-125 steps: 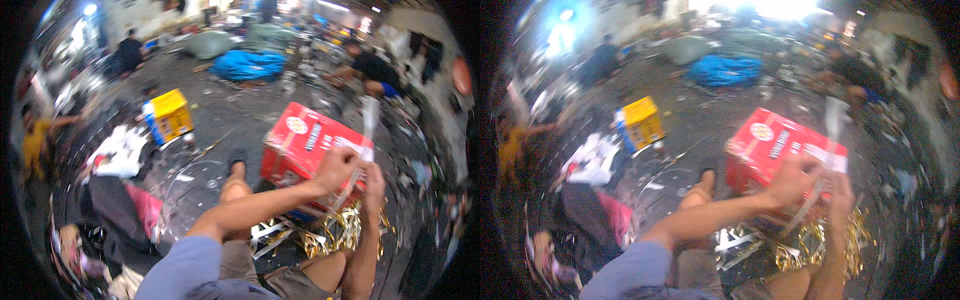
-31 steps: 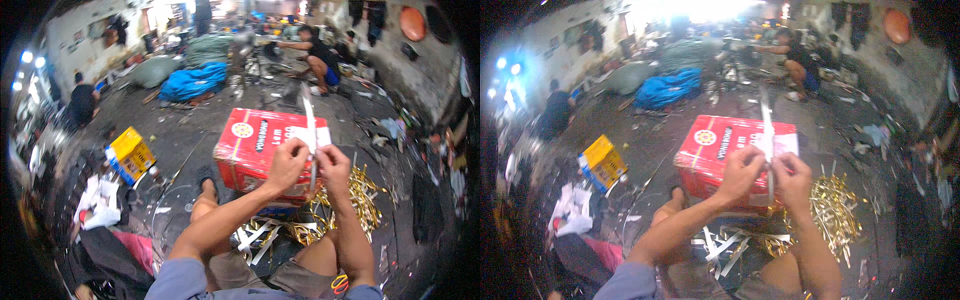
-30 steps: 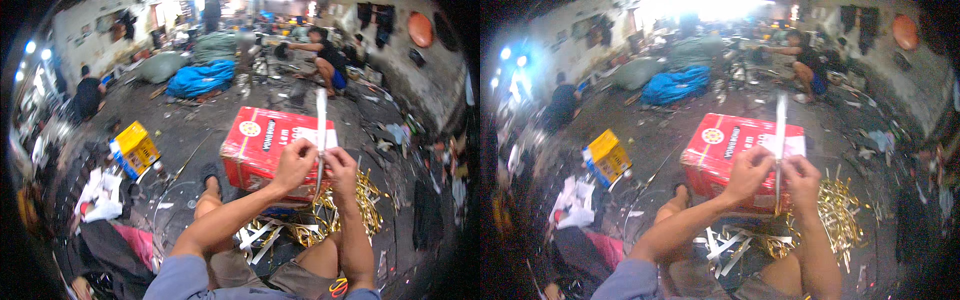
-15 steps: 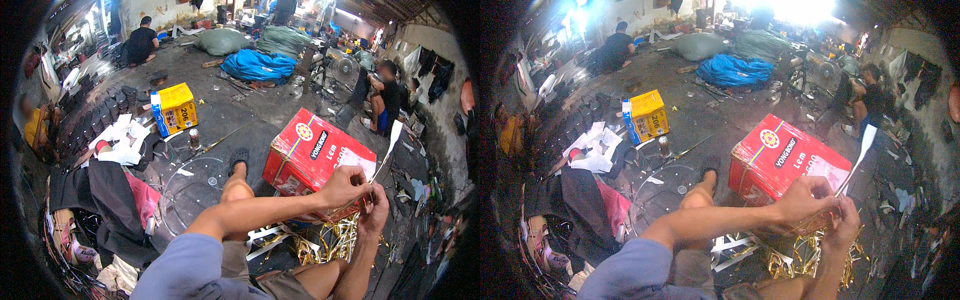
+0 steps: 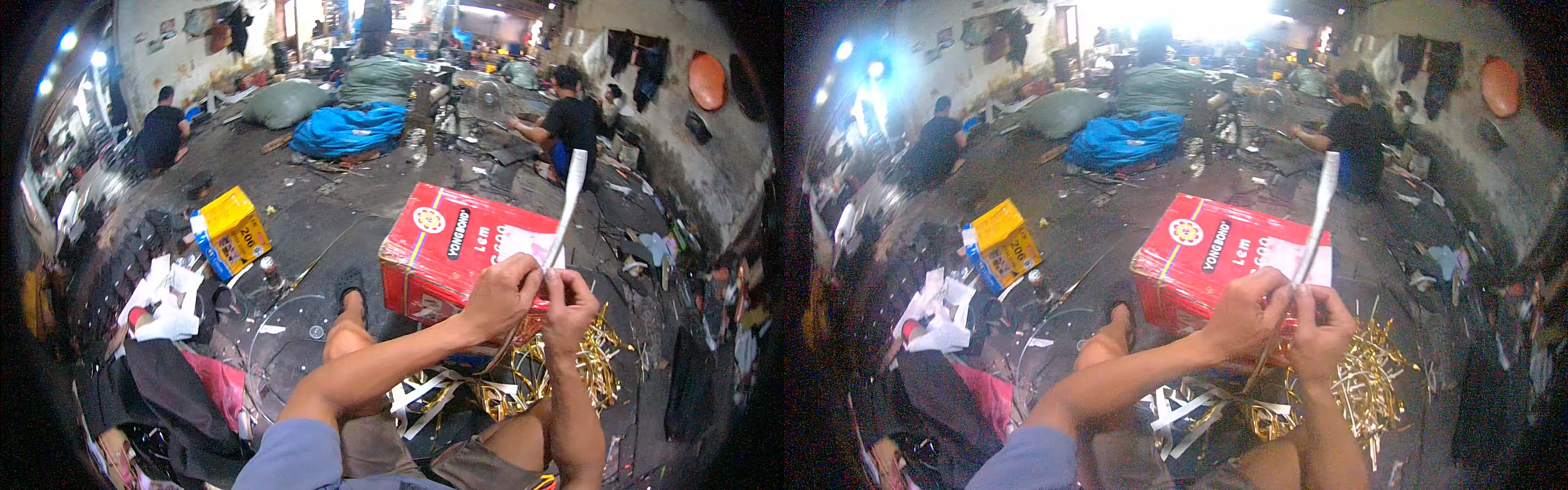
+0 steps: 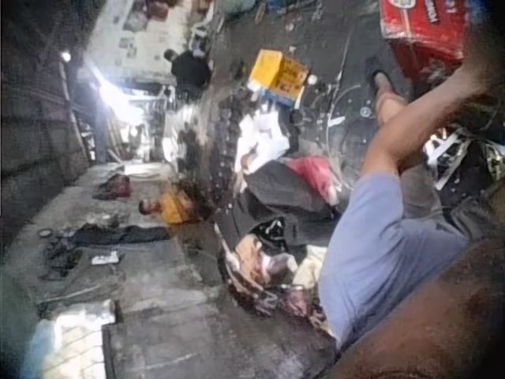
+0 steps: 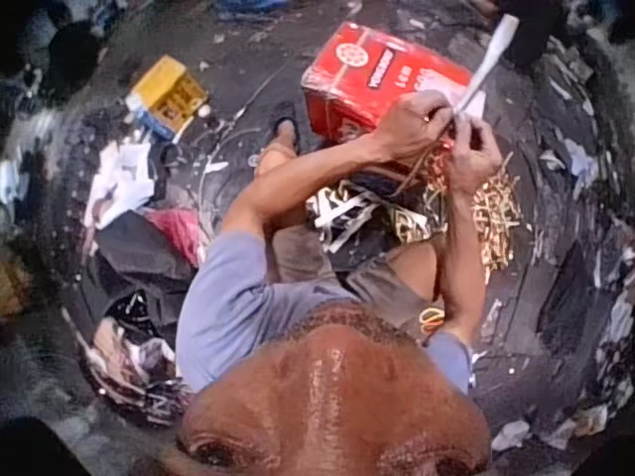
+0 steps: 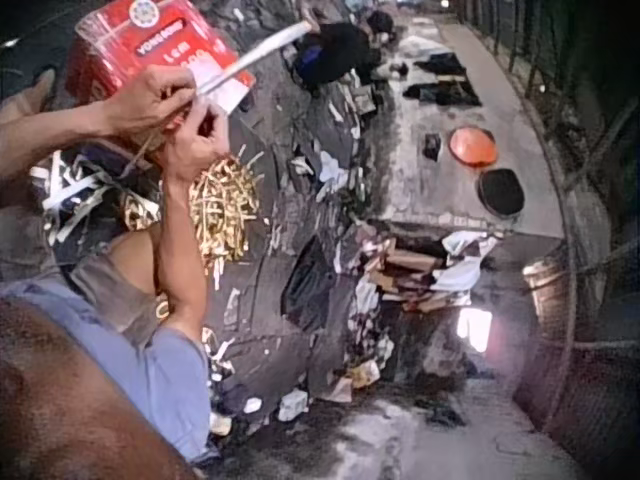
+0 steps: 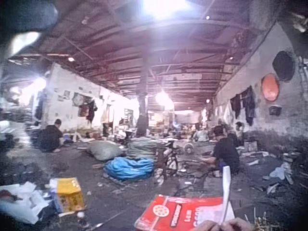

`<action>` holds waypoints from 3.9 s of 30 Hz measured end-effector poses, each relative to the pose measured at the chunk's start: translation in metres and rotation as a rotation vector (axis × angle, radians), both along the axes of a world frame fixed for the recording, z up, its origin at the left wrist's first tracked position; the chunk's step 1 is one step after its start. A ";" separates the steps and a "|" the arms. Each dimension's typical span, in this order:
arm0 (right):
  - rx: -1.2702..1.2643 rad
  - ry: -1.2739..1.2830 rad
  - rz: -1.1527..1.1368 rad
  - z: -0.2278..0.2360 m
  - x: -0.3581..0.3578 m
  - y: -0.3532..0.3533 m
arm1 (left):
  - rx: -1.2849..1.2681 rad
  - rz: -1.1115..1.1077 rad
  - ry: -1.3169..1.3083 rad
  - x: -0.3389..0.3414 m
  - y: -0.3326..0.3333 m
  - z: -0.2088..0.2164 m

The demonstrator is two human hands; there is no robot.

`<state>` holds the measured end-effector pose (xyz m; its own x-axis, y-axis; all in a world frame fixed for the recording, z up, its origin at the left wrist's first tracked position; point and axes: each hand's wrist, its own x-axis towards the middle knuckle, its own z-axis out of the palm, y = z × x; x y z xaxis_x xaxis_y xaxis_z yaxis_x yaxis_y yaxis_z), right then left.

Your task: The person wraps a red cardboard box with white tape, repeatedly folding and pressing the tape around the edges. The person handles the box and tape by hand, adjusting the tape to secure the package.

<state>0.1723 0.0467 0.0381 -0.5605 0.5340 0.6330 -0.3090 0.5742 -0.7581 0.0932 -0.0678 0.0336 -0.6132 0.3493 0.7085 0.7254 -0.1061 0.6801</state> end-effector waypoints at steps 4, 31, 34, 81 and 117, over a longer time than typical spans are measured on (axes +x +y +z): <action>0.036 -0.034 -0.056 -0.004 -0.005 -0.013 | -0.080 0.112 0.178 0.001 0.000 0.002; 0.229 -0.844 0.146 0.011 -0.037 0.142 | -0.250 -0.263 0.398 -0.092 0.047 0.006; 0.257 -0.836 0.140 0.000 -0.039 0.151 | -0.335 -0.397 0.350 -0.104 0.067 -0.013; -0.127 -0.454 -0.152 -0.103 -0.071 0.150 | -0.368 -0.511 0.286 -0.095 0.072 -0.027; -0.241 -0.493 -0.064 -0.200 -0.080 0.173 | -0.389 -0.569 0.368 -0.105 0.078 -0.021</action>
<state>0.0926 0.2201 -0.1620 -0.7211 0.6743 0.1592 0.1459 0.3725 -0.9165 -0.0120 0.0101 0.0128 -0.0148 0.8048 0.5934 0.8170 -0.3324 0.4712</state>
